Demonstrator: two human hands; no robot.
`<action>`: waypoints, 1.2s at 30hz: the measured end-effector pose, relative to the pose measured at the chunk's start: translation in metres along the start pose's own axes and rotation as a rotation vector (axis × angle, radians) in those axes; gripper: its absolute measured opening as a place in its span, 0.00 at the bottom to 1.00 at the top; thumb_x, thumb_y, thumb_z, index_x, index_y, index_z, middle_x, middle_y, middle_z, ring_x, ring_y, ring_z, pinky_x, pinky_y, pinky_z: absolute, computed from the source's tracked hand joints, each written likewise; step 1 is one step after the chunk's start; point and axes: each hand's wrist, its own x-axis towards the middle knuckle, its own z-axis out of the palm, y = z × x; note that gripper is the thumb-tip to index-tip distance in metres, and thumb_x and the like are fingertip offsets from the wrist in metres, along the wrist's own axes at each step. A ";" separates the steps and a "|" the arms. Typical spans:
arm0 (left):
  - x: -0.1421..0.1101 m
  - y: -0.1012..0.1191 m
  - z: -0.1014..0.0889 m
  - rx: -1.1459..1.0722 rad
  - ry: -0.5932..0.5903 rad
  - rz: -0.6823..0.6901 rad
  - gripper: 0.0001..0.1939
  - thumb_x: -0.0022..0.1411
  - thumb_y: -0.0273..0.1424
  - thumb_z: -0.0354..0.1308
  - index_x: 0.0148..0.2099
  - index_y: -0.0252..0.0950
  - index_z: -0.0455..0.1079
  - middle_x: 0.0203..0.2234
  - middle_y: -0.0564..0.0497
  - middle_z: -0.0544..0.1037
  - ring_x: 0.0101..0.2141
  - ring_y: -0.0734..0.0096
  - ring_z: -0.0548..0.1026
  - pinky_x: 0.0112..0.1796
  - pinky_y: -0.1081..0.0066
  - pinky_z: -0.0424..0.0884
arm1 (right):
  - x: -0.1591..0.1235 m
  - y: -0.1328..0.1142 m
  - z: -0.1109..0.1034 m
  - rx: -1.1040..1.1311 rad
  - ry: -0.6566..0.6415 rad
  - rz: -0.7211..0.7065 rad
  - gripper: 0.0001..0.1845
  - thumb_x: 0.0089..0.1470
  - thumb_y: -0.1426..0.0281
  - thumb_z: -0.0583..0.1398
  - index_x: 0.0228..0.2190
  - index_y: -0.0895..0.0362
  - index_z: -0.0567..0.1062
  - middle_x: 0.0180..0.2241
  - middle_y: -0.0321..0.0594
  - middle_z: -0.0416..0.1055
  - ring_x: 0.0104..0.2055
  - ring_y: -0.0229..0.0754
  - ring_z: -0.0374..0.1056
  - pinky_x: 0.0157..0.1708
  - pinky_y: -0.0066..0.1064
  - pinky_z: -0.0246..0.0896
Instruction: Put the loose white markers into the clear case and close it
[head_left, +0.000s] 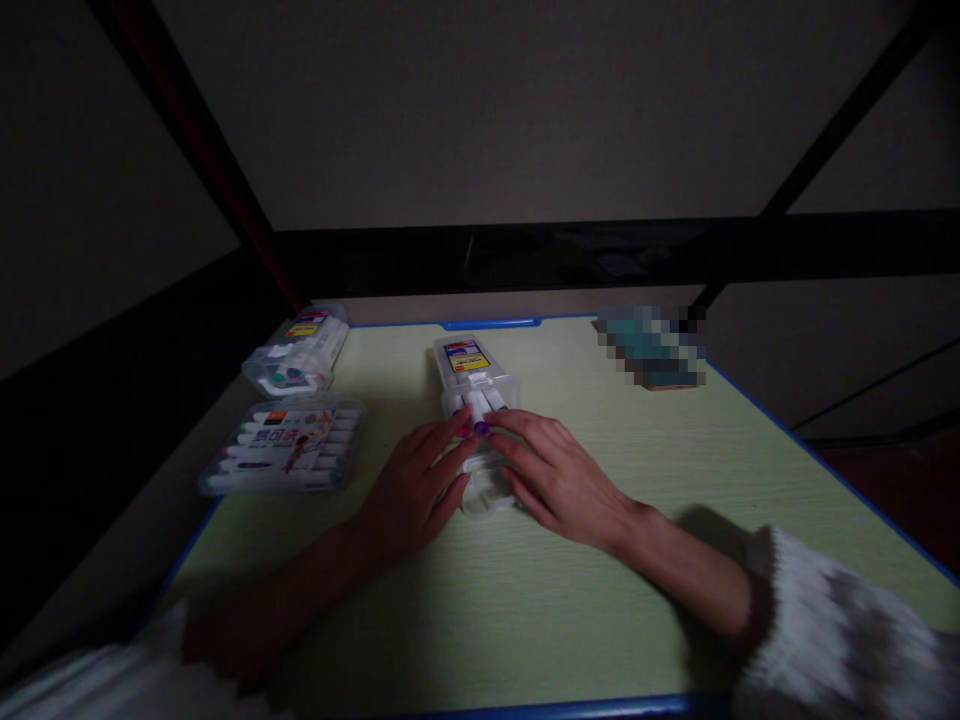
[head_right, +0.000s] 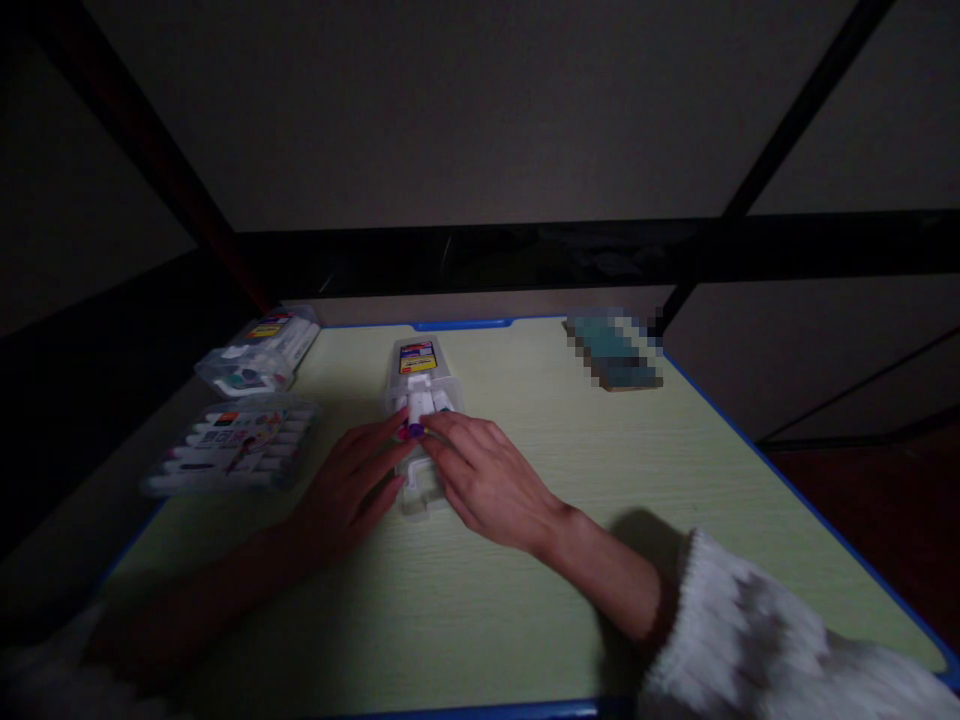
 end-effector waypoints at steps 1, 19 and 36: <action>0.000 0.000 0.000 0.009 -0.002 0.000 0.16 0.62 0.24 0.46 0.52 0.32 0.60 0.54 0.39 0.61 0.48 0.60 0.63 0.46 0.60 0.63 | 0.000 0.000 0.000 -0.001 -0.004 -0.002 0.19 0.54 0.75 0.49 0.47 0.67 0.64 0.51 0.54 0.61 0.54 0.50 0.55 0.49 0.44 0.58; 0.002 0.002 -0.001 0.040 -0.046 -0.032 0.12 0.61 0.24 0.46 0.45 0.27 0.65 0.54 0.34 0.60 0.45 0.57 0.66 0.43 0.59 0.65 | 0.001 0.001 -0.001 0.059 -0.057 0.026 0.18 0.54 0.75 0.49 0.47 0.65 0.62 0.55 0.53 0.57 0.58 0.47 0.51 0.53 0.45 0.54; -0.002 -0.001 0.001 0.002 0.022 -0.008 0.10 0.60 0.24 0.49 0.45 0.33 0.63 0.52 0.38 0.62 0.47 0.60 0.66 0.44 0.59 0.67 | 0.002 0.000 -0.002 0.083 -0.078 0.040 0.19 0.54 0.75 0.48 0.48 0.63 0.61 0.56 0.52 0.56 0.58 0.47 0.52 0.53 0.46 0.54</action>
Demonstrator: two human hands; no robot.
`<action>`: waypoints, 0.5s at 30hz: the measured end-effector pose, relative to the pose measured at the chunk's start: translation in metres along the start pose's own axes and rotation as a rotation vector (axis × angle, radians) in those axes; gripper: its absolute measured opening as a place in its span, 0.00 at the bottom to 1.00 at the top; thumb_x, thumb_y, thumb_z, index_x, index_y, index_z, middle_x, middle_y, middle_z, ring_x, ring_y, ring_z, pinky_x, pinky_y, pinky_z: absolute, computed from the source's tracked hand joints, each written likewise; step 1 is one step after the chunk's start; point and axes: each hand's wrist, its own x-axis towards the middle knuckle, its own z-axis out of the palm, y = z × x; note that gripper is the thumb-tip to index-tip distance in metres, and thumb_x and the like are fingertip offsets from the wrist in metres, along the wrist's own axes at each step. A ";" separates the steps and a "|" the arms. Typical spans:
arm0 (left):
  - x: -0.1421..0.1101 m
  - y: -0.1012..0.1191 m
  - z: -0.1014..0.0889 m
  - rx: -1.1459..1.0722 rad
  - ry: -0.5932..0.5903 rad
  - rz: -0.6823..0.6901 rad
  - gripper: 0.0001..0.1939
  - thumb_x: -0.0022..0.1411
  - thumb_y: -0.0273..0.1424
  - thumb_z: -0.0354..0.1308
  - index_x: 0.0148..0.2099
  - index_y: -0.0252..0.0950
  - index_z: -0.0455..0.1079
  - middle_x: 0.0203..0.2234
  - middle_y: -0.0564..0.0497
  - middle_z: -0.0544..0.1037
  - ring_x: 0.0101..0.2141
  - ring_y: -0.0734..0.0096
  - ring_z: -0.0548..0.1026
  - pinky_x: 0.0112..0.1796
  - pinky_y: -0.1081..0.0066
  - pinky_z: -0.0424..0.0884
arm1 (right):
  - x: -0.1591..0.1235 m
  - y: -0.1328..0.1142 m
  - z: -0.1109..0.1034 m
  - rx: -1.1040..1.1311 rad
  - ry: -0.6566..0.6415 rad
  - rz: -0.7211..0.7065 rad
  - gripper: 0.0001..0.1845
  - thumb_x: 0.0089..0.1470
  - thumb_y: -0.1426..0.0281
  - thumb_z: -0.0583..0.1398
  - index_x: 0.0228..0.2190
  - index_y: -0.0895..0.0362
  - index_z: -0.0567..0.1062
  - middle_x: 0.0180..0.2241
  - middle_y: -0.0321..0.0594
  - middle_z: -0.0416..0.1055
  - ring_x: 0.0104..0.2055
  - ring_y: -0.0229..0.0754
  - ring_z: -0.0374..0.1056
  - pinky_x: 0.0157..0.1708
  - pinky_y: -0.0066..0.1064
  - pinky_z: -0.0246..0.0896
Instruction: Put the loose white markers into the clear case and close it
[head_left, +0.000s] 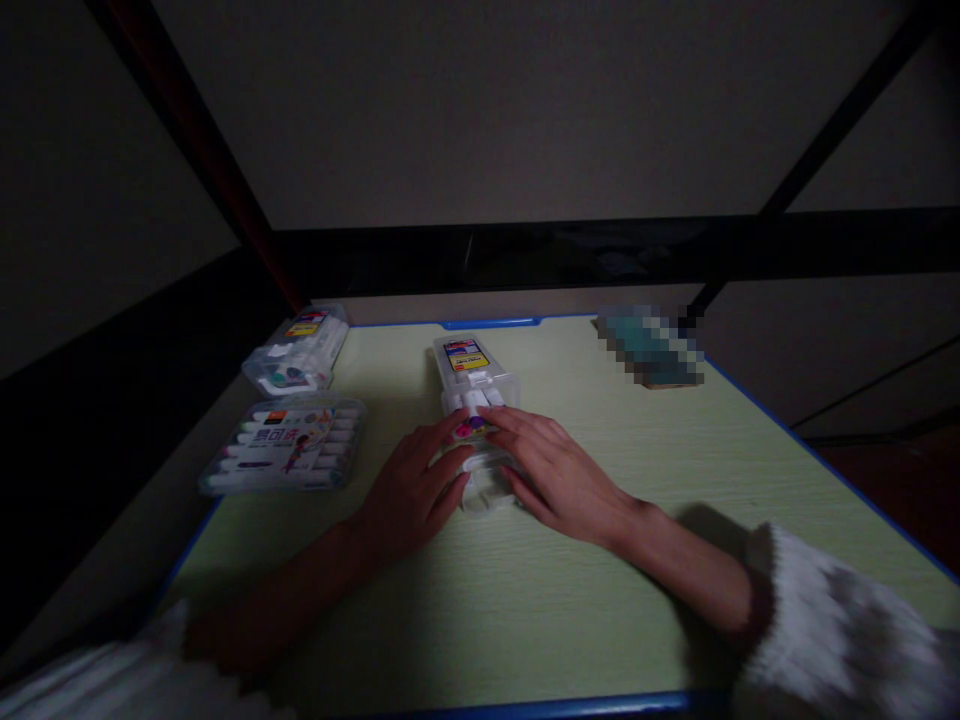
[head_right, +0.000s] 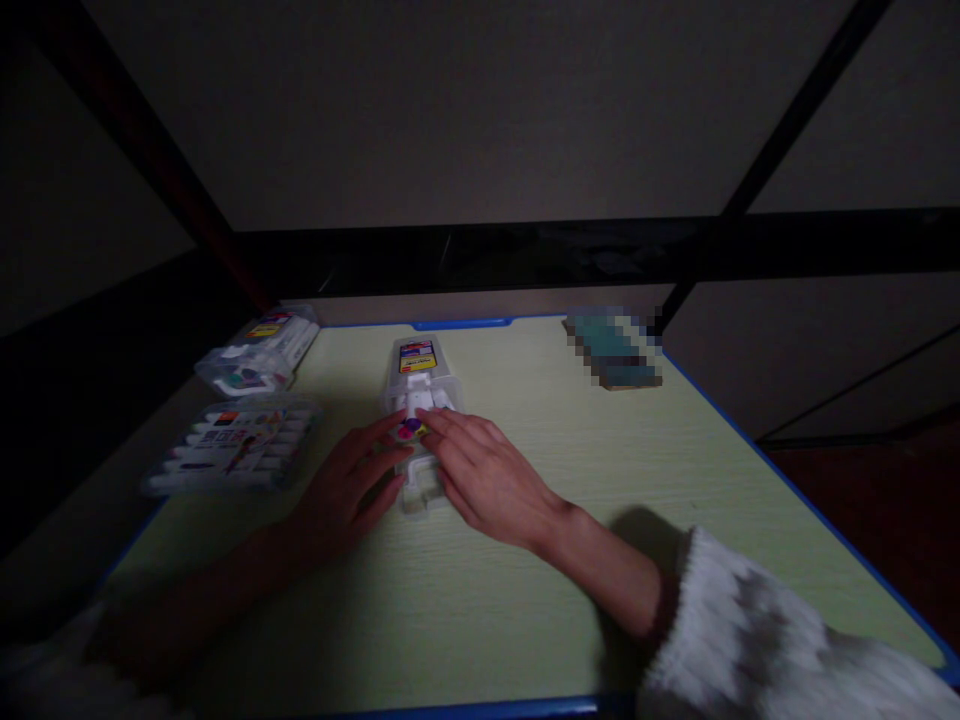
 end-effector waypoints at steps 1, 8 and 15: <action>0.000 0.000 0.000 -0.001 -0.001 0.003 0.10 0.60 0.24 0.49 0.45 0.33 0.63 0.52 0.38 0.62 0.47 0.60 0.66 0.44 0.59 0.67 | 0.000 0.000 0.000 -0.001 0.001 0.000 0.19 0.54 0.75 0.48 0.48 0.64 0.61 0.56 0.52 0.56 0.58 0.47 0.52 0.53 0.46 0.54; 0.001 0.001 -0.001 0.000 -0.029 -0.014 0.09 0.60 0.24 0.48 0.44 0.32 0.64 0.53 0.37 0.61 0.48 0.59 0.66 0.44 0.58 0.67 | -0.001 0.001 0.001 -0.010 -0.008 0.003 0.18 0.53 0.75 0.49 0.47 0.64 0.61 0.56 0.52 0.55 0.58 0.47 0.51 0.54 0.46 0.53; 0.000 0.001 0.001 0.008 -0.023 -0.010 0.10 0.61 0.24 0.47 0.44 0.32 0.64 0.53 0.37 0.61 0.46 0.60 0.67 0.42 0.60 0.68 | 0.000 0.000 0.001 0.015 0.002 0.021 0.22 0.53 0.75 0.49 0.50 0.64 0.58 0.56 0.51 0.55 0.59 0.47 0.50 0.54 0.48 0.52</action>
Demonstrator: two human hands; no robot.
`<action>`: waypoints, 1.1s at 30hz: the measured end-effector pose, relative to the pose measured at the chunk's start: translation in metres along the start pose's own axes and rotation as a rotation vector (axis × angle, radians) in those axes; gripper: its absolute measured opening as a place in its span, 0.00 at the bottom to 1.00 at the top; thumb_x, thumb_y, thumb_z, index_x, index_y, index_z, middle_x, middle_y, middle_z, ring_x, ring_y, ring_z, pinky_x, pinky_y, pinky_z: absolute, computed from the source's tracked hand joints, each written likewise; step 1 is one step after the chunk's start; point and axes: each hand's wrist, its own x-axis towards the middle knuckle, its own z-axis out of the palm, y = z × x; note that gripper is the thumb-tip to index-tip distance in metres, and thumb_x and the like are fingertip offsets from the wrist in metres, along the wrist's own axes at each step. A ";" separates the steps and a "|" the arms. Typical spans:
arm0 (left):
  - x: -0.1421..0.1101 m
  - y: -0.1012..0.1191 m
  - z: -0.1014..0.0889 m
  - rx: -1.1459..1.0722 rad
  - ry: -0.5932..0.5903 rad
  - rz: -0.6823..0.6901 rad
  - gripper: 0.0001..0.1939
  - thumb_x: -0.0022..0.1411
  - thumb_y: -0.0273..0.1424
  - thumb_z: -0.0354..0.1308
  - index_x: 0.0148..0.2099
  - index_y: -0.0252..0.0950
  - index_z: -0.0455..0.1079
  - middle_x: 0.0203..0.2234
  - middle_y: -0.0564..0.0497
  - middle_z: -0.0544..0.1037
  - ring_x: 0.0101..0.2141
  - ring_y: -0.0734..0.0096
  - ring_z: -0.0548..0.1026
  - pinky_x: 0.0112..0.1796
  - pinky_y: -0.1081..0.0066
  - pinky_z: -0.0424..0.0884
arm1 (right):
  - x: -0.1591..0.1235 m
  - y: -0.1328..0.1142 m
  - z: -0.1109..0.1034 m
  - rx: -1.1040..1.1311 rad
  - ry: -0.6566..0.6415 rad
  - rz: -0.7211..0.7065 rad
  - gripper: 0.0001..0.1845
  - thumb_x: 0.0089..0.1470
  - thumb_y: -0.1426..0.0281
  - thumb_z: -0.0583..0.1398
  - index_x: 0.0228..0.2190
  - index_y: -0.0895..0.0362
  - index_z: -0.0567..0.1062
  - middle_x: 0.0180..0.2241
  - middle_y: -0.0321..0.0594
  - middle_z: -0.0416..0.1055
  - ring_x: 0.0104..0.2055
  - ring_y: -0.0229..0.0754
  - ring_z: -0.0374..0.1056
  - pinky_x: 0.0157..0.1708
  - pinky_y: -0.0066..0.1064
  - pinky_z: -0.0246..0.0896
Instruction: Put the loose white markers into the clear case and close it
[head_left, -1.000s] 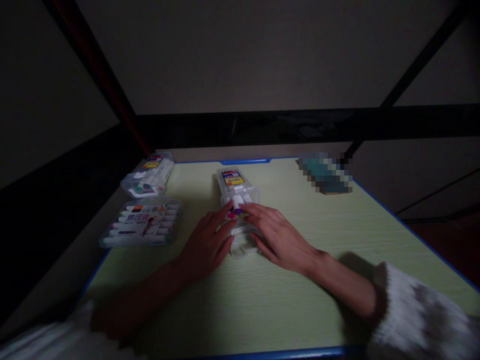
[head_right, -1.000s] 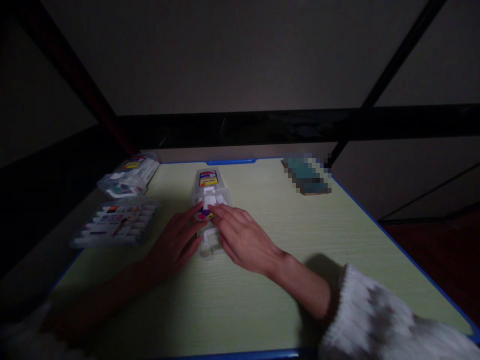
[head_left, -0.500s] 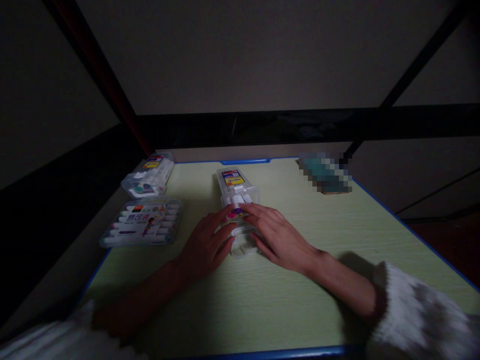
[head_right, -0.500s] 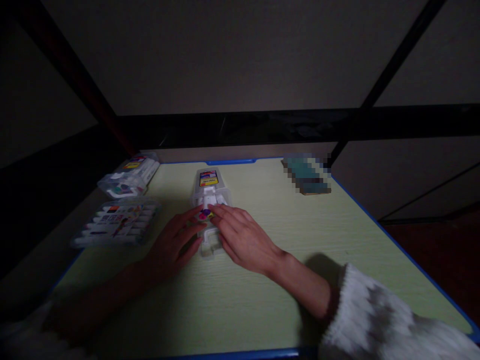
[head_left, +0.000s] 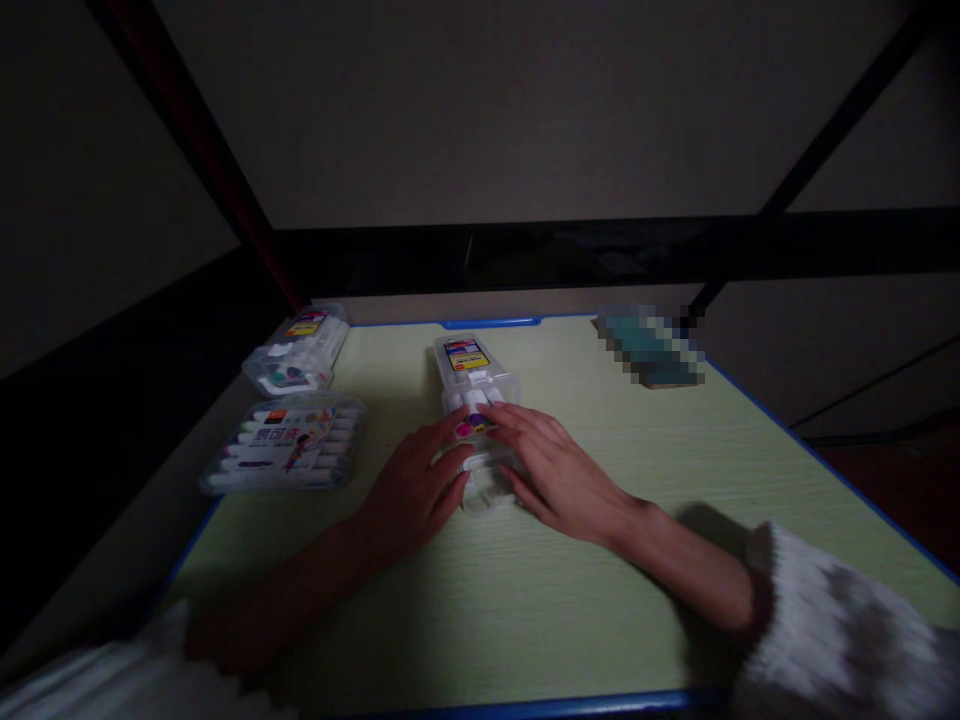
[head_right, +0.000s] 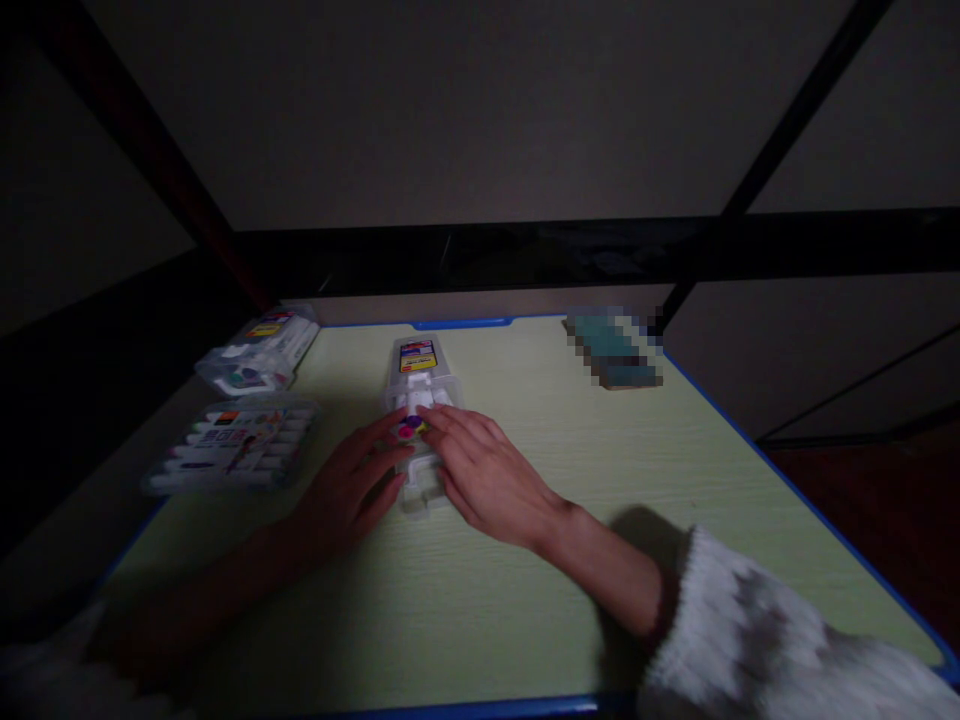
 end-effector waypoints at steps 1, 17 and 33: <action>0.000 0.000 0.000 0.001 0.000 0.001 0.10 0.61 0.24 0.47 0.44 0.31 0.64 0.53 0.37 0.61 0.45 0.60 0.68 0.42 0.60 0.68 | 0.000 0.000 0.000 0.000 0.000 -0.001 0.22 0.53 0.75 0.49 0.50 0.65 0.58 0.56 0.52 0.55 0.59 0.48 0.50 0.55 0.47 0.52; 0.000 -0.001 0.000 0.014 -0.019 0.000 0.11 0.61 0.24 0.47 0.46 0.29 0.63 0.55 0.34 0.59 0.48 0.58 0.67 0.44 0.60 0.69 | 0.000 0.001 0.000 -0.018 -0.046 0.023 0.22 0.53 0.75 0.50 0.50 0.64 0.58 0.58 0.50 0.52 0.61 0.49 0.45 0.55 0.49 0.50; 0.000 -0.001 0.002 -0.001 -0.041 0.015 0.12 0.60 0.23 0.45 0.46 0.29 0.62 0.57 0.33 0.56 0.52 0.57 0.64 0.48 0.59 0.67 | 0.001 0.003 0.000 -0.032 -0.064 0.029 0.21 0.53 0.73 0.50 0.50 0.63 0.59 0.58 0.50 0.52 0.60 0.48 0.46 0.54 0.47 0.50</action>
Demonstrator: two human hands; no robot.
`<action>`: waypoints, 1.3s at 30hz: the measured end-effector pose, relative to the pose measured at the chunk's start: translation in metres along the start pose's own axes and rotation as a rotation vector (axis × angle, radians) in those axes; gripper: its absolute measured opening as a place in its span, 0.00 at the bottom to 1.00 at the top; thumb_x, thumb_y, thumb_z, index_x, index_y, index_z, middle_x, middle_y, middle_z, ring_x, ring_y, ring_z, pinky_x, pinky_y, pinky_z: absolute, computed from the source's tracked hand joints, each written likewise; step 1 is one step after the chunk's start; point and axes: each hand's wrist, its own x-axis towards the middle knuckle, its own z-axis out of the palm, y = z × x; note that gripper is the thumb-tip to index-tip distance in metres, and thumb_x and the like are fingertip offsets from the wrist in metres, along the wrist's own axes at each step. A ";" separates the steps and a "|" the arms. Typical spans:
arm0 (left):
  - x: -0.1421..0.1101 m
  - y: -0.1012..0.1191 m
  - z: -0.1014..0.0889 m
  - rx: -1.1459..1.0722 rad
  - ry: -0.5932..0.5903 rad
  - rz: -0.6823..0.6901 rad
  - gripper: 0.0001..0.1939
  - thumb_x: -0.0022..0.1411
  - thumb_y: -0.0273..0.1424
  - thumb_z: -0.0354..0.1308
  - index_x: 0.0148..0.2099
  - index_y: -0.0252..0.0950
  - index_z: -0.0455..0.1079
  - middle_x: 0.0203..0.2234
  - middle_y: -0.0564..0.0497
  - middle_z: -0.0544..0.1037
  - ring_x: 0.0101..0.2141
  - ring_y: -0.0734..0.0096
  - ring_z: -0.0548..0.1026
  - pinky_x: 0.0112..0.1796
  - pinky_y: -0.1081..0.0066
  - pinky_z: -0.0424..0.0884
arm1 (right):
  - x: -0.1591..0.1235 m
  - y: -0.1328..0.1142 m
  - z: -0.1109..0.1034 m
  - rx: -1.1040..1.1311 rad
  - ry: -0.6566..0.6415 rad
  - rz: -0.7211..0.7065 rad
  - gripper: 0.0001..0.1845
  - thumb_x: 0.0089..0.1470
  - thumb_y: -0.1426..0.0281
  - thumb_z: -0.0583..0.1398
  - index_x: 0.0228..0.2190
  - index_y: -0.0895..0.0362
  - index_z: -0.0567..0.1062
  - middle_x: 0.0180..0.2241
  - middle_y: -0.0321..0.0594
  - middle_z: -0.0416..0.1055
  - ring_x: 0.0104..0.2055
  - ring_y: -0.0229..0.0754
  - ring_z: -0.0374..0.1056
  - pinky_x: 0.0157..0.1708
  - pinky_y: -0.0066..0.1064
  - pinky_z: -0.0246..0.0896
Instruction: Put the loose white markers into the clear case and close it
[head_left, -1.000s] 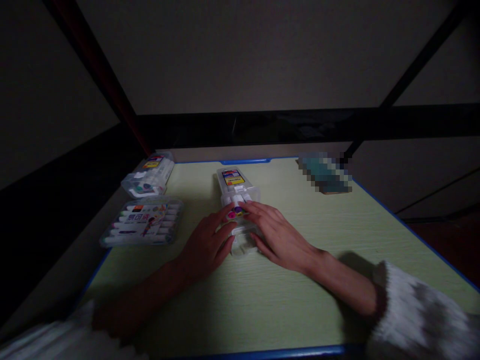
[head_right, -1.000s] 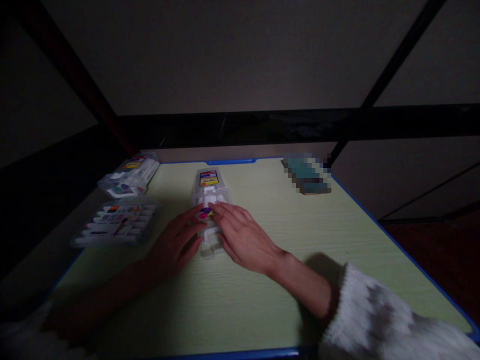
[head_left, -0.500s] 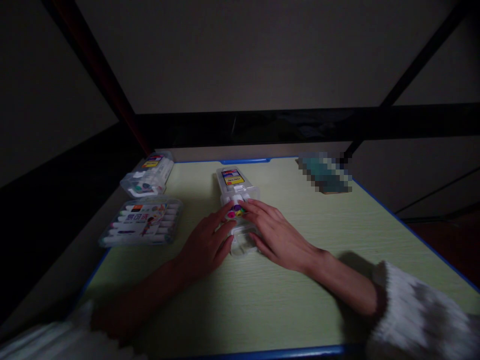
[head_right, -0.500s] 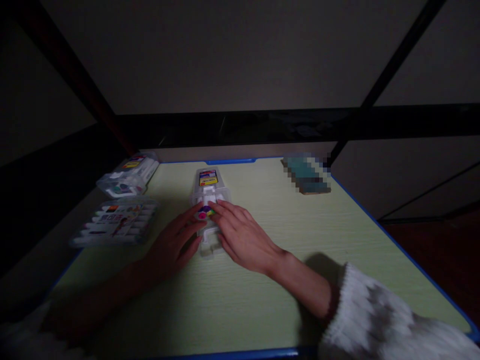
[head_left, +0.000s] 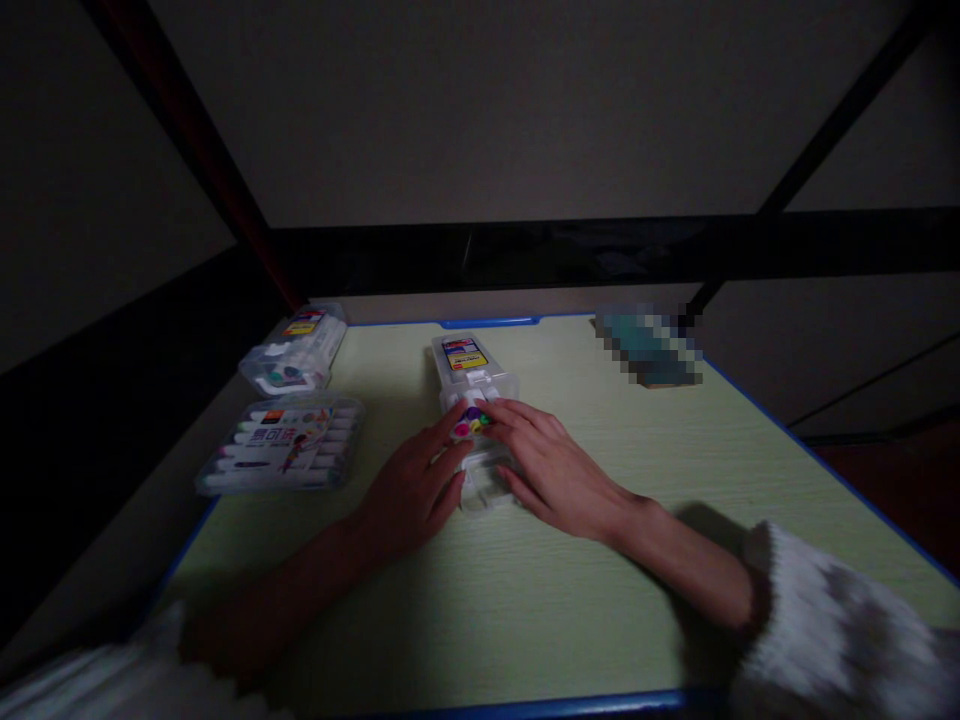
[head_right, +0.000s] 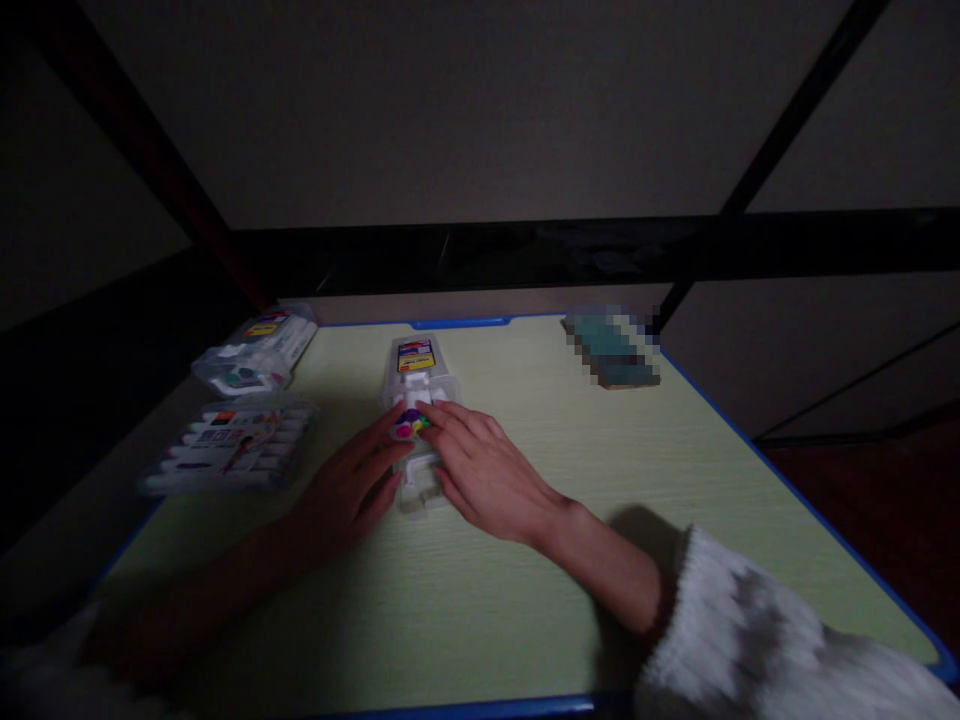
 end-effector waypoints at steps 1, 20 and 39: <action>0.000 0.000 0.000 0.002 -0.001 0.001 0.12 0.60 0.23 0.45 0.46 0.28 0.62 0.57 0.33 0.56 0.52 0.56 0.64 0.48 0.59 0.67 | 0.000 0.000 0.000 -0.003 -0.001 0.000 0.21 0.53 0.73 0.50 0.50 0.63 0.59 0.58 0.50 0.52 0.60 0.49 0.45 0.54 0.47 0.50; -0.003 -0.002 0.002 0.009 0.065 0.029 0.12 0.59 0.23 0.48 0.46 0.30 0.62 0.52 0.35 0.61 0.46 0.61 0.69 0.44 0.62 0.70 | -0.001 0.000 0.002 -0.006 0.044 -0.033 0.18 0.54 0.74 0.50 0.48 0.64 0.61 0.55 0.51 0.56 0.59 0.49 0.47 0.55 0.45 0.50; -0.001 0.000 -0.002 -0.009 0.047 0.011 0.11 0.59 0.23 0.47 0.45 0.31 0.63 0.53 0.35 0.61 0.45 0.62 0.70 0.44 0.62 0.70 | -0.001 0.000 0.000 0.002 0.004 -0.020 0.20 0.54 0.73 0.50 0.49 0.64 0.60 0.57 0.50 0.54 0.60 0.49 0.46 0.55 0.46 0.50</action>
